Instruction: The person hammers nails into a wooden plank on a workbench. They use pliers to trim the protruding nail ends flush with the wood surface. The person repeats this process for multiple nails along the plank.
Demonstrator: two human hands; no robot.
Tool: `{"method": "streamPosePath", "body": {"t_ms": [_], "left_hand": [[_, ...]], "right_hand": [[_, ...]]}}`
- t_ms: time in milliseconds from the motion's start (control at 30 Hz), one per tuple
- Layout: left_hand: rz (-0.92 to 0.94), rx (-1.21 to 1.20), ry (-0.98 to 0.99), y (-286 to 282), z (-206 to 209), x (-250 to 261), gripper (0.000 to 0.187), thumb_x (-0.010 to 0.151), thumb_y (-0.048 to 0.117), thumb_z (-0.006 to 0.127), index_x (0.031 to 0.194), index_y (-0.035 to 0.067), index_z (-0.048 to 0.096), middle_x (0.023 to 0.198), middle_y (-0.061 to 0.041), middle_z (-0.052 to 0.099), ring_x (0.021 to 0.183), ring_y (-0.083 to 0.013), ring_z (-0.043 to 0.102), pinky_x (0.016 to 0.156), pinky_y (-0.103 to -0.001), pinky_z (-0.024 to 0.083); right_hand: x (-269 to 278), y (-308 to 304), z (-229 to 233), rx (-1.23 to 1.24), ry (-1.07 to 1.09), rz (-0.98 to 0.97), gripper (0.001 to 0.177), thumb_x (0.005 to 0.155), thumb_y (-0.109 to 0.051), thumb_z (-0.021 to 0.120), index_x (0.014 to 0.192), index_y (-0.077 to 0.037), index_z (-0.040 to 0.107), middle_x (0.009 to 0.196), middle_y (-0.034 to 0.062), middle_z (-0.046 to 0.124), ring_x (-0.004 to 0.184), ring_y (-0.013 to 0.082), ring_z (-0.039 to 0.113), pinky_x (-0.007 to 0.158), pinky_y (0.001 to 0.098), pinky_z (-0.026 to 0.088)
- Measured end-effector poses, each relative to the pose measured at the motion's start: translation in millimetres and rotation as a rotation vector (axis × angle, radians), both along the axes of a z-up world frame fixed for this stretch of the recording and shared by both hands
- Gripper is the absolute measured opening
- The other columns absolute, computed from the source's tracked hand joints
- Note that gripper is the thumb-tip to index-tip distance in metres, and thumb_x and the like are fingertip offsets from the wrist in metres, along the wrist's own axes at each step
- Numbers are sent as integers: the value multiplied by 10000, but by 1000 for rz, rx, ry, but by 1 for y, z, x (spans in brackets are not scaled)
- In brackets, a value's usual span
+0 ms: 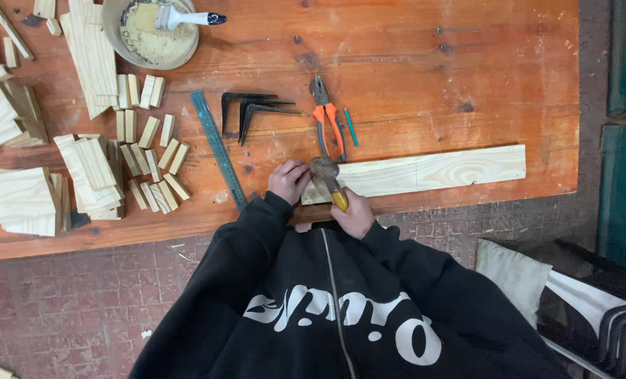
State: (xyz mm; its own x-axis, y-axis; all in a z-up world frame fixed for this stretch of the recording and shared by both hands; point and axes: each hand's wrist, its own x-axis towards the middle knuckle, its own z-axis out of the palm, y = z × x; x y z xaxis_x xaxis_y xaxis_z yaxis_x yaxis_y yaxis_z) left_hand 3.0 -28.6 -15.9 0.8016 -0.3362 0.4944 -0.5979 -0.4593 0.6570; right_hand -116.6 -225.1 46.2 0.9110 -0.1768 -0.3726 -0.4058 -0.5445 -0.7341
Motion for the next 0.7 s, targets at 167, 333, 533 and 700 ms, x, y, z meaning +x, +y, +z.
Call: {"method": "streamPosePath", "body": {"t_ms": [167, 333, 533, 700], "left_hand": [[14, 19, -10, 0, -6, -1, 27, 878, 159, 765, 896, 144, 751, 929, 33, 707, 819, -191, 729, 687, -307, 554], [11, 12, -2, -1, -4, 1, 28, 876, 162, 764, 884, 142, 745, 913, 26, 703, 807, -199, 725, 683, -307, 546], [7, -4, 7, 0, -2, 1, 38, 853, 153, 776, 877, 148, 748, 905, 27, 713, 801, -200, 726, 681, -308, 547], [17, -10, -2, 1, -6, -1, 43, 841, 145, 774, 873, 139, 746, 911, 20, 715, 791, -208, 723, 681, -310, 554]], "right_hand": [[3, 1, 7, 20, -22, 11, 231, 779, -194, 741, 936, -56, 644, 723, 225, 704, 698, 397, 710, 587, 462, 532], [4, -4, 2, 57, -43, 7, 245, 764, -189, 750, 934, -51, 640, 704, 225, 690, 685, 384, 704, 570, 450, 522], [2, -9, -7, 65, -39, 30, 254, 767, -180, 745, 969, -56, 652, 713, 226, 699, 684, 389, 704, 579, 460, 527], [0, -8, 0, 68, -76, 22, 277, 763, -183, 756, 972, -37, 647, 685, 225, 685, 656, 393, 699, 561, 453, 523]]}}
